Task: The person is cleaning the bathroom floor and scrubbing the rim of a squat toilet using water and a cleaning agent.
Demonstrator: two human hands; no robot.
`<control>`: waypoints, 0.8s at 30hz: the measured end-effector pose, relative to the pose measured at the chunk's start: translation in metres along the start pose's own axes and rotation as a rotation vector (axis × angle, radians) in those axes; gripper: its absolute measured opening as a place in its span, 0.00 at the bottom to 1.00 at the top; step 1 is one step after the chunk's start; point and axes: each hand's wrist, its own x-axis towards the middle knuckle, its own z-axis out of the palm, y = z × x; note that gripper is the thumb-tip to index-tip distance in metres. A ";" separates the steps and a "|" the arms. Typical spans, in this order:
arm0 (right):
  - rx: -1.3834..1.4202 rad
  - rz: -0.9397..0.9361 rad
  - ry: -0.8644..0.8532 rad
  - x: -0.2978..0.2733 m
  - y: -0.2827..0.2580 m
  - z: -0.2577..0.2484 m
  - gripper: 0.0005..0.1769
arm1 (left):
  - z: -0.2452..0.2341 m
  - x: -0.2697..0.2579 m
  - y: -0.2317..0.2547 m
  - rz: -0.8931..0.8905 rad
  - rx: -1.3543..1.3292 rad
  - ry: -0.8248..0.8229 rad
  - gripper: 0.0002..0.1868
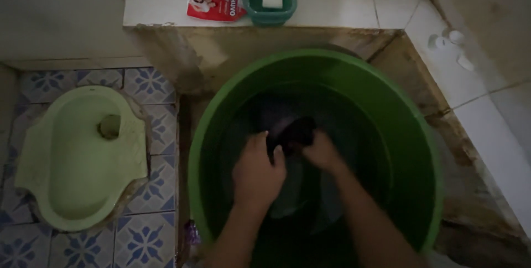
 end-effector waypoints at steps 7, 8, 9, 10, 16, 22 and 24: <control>-0.532 -0.018 0.176 -0.041 -0.010 0.008 0.17 | -0.001 -0.007 0.001 -0.196 0.153 -0.140 0.28; -0.703 -0.025 0.111 -0.035 0.028 0.023 0.19 | 0.002 -0.008 -0.004 -0.173 0.140 -0.109 0.27; -0.873 -0.029 0.043 -0.030 0.065 0.038 0.21 | 0.006 -0.009 -0.009 -0.150 0.127 -0.077 0.27; -0.875 -0.030 0.044 -0.037 0.064 0.042 0.21 | 0.008 -0.010 -0.012 -0.149 0.125 -0.077 0.27; -0.722 -0.068 -0.213 -0.053 0.109 0.091 0.17 | 0.004 -0.025 -0.015 -0.161 0.178 -0.114 0.26; -0.231 0.292 -0.518 -0.086 0.054 0.061 0.22 | -0.013 -0.048 -0.007 -0.150 0.061 -0.083 0.25; -0.006 0.126 -0.290 -0.103 0.067 0.059 0.18 | -0.019 -0.054 -0.004 -0.146 0.109 -0.078 0.25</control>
